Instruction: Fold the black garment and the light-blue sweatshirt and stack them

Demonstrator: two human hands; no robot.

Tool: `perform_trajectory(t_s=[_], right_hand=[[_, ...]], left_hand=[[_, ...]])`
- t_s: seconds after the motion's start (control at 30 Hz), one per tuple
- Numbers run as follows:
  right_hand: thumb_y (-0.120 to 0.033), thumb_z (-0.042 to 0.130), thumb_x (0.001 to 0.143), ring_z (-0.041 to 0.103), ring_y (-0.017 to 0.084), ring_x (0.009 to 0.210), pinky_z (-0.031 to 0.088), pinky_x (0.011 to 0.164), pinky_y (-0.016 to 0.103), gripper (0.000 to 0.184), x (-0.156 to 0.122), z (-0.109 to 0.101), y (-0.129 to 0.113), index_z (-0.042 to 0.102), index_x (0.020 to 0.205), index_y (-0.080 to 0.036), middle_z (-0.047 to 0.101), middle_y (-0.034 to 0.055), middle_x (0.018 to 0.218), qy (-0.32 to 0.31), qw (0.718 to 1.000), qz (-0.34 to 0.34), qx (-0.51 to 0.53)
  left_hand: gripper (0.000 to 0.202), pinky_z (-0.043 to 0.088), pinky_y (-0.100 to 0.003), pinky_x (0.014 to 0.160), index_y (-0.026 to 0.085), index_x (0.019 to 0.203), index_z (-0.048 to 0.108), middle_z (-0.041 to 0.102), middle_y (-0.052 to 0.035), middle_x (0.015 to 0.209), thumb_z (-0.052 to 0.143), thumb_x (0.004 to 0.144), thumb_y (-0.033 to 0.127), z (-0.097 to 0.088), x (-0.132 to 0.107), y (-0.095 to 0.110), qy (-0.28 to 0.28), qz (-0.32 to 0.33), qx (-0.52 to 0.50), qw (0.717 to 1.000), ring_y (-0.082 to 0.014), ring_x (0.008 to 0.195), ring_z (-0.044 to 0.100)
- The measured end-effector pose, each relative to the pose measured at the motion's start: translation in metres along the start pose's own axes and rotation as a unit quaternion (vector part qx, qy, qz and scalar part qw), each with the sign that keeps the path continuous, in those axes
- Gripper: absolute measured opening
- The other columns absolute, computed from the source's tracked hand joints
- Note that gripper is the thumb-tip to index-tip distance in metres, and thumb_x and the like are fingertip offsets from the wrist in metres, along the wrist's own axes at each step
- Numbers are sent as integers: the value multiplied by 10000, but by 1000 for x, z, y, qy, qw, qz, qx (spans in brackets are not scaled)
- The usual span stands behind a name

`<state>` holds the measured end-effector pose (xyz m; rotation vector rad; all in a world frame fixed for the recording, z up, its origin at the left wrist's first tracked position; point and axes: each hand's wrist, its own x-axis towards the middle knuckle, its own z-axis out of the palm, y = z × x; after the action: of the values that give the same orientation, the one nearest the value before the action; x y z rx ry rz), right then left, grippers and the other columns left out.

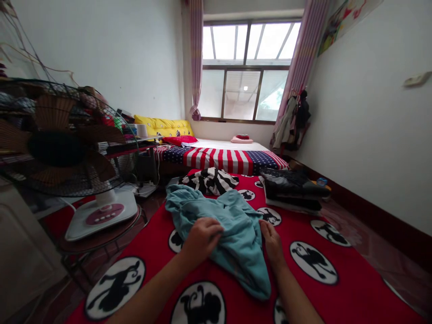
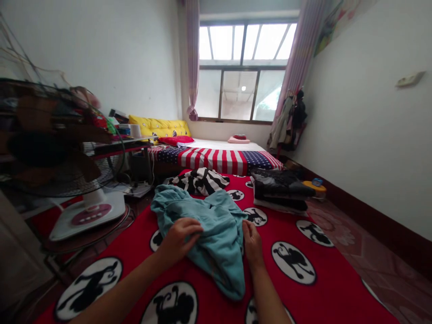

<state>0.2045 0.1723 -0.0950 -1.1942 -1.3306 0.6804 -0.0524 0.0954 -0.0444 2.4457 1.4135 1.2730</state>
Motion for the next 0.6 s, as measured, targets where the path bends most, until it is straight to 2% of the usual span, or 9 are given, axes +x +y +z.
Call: perform_trajectory(t_s=[0.03,0.1,0.17,0.23,0.33,0.47,0.53,0.6], right_hand=[[-681,523,773,643,258,951,504,838,357,610,1,0,1,642,1053,-153,694,122,1054,-3,1000,11,-4],[-666,549,757,644,266,953,504,839,372,626,3,0,6,616,1097,-145,672,141,1112,7,1000,25,-9],[-655,547,760,637,267,983,499,855,374,641,5,-1,10,592,1141,-142,645,151,1172,18,999,30,-8],[-649,523,778,628,260,1007,498,856,366,657,6,-1,13,566,1191,-141,621,158,1211,19,999,30,-11],[-627,511,791,591,267,1072,487,883,390,662,4,-1,10,544,1236,-139,572,176,1266,20,998,-16,-58],[-528,516,834,474,283,1229,397,1008,472,526,-8,10,-13,563,1215,-169,546,158,1295,44,975,-162,-147],[-468,527,851,479,270,1228,383,1025,476,467,-16,23,-31,549,1228,-192,559,138,1280,-6,967,-205,-152],[-434,587,815,522,262,1179,421,992,448,553,-24,40,-50,487,1308,-203,537,133,1308,-85,960,-210,-164]], left_hand=[[228,453,-402,940,240,995,701,674,-68,1056,563,832,158,-3,1,-18,47,-43,33,997,-234,1014,599],[263,463,-414,933,236,1033,686,654,-73,1061,526,842,150,-4,-2,-50,88,-107,71,988,-242,1018,591],[307,463,-413,949,220,1129,646,638,-87,1089,517,854,176,1,-11,-74,96,-153,80,980,-246,1038,588],[413,466,-406,958,183,1251,571,636,-111,1114,562,841,228,6,-19,-85,89,-194,77,974,-258,1054,592],[559,470,-405,957,148,1306,530,653,-138,1147,653,779,287,9,-24,-87,51,-235,81,967,-290,1070,604],[502,456,-378,967,209,1258,592,682,-87,1161,633,758,204,6,-20,-77,29,-218,68,973,-269,1066,621],[481,467,-356,938,237,1234,615,703,-55,1118,610,758,167,4,-20,-71,37,-196,50,979,-245,1018,636],[422,474,-339,911,249,1189,647,718,-39,1069,604,776,179,2,-21,-65,50,-170,25,984,-227,974,643]])
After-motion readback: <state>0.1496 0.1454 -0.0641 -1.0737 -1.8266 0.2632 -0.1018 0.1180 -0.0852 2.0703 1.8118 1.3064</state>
